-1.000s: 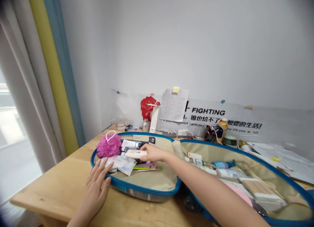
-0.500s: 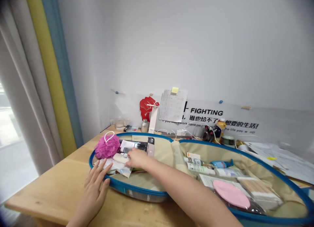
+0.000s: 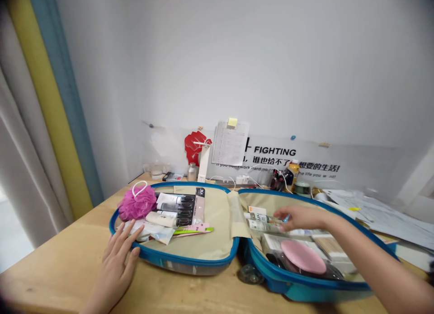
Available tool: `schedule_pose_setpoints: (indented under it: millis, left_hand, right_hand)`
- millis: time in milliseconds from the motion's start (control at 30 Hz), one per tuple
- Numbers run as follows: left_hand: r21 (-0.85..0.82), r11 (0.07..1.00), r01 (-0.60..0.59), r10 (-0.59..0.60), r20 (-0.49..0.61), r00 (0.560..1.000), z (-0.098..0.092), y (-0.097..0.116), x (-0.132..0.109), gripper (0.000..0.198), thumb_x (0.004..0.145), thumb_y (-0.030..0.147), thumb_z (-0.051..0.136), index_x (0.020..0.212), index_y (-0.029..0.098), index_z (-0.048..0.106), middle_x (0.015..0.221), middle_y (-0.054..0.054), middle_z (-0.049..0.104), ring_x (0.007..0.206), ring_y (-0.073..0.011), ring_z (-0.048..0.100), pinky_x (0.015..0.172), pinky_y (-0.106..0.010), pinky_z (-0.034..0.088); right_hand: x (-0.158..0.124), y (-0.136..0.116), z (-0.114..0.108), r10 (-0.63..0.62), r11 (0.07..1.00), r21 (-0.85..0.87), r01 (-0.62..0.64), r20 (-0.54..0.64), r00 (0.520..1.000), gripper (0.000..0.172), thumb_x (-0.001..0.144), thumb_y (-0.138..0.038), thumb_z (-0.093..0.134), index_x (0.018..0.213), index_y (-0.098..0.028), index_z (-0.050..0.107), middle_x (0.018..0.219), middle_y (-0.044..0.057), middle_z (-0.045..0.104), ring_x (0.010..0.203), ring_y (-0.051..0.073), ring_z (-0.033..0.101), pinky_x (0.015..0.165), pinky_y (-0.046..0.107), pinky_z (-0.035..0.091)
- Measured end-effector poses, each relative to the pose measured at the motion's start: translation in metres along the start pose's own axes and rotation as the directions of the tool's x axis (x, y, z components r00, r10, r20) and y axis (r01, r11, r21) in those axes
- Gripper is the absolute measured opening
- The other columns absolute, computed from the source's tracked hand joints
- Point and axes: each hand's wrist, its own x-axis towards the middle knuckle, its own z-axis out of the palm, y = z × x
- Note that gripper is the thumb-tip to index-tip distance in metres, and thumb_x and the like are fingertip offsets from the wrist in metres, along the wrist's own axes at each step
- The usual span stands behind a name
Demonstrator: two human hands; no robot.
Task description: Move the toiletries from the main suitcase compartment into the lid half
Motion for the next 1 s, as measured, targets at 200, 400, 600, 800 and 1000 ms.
schedule_pose_setpoints:
  millis: [200,400,600,800,1000]
  left_hand:
    - [0.003,1.0,-0.014,0.014,0.001,1.0,0.0,-0.001,0.0,0.043,0.102,0.027,0.044,0.145,0.027,0.052,0.156,-0.01,0.05,0.157,-0.0249,0.025,0.127,-0.049,0.023]
    - [-0.02,0.999,0.024,-0.024,0.014,1.0,0.002,-0.003,-0.003,0.046,0.102,0.029,0.044,0.147,0.029,0.05,0.159,-0.008,0.047,0.156,-0.0279,0.027,0.128,-0.053,0.021]
    - [-0.023,0.999,0.041,-0.041,0.024,0.999,0.003,-0.003,-0.002,0.048,0.102,0.031,0.043,0.15,0.03,0.048,0.157,-0.009,0.048,0.155,-0.0297,0.031,0.126,-0.055,0.024]
    - [-0.015,0.998,0.054,-0.054,0.011,0.998,0.001,-0.001,-0.001,0.044,0.101,0.032,0.045,0.143,0.03,0.055,0.152,-0.008,0.055,0.154,-0.0288,0.032,0.126,-0.055,0.027]
    - [0.012,0.999,0.037,-0.038,0.02,0.999,0.0,-0.001,-0.002,0.042,0.101,0.031,0.046,0.141,0.028,0.059,0.152,-0.007,0.056,0.152,-0.028,0.036,0.126,-0.052,0.027]
  right_hand:
    - [-0.007,0.036,0.038,0.098,0.994,-0.057,-0.098,-0.008,0.995,0.055,0.079,-0.047,0.064,0.129,-0.024,0.07,0.141,0.014,0.062,0.131,0.034,0.058,0.11,0.044,0.047]
    - [0.04,0.032,0.043,0.089,0.982,-0.165,-0.094,-0.035,0.995,0.041,0.096,-0.038,0.064,0.132,-0.018,0.061,0.14,0.012,0.06,0.127,0.026,0.057,0.112,0.052,0.044]
    - [0.079,0.027,0.042,0.091,0.972,-0.21,-0.104,-0.069,0.993,0.041,0.096,-0.039,0.066,0.13,-0.018,0.061,0.137,0.011,0.059,0.122,0.026,0.059,0.104,0.051,0.051]
    - [0.103,0.009,0.047,0.035,0.981,-0.188,-0.047,-0.065,0.997,0.034,0.098,-0.041,0.063,0.124,-0.019,0.063,0.13,0.009,0.063,0.115,0.023,0.062,0.1,0.046,0.054]
    - [0.104,0.003,0.034,0.074,0.983,-0.162,-0.084,-0.066,0.995,0.031,0.096,-0.042,0.066,0.113,-0.016,0.066,0.115,0.006,0.067,0.104,0.02,0.065,0.092,0.043,0.056]
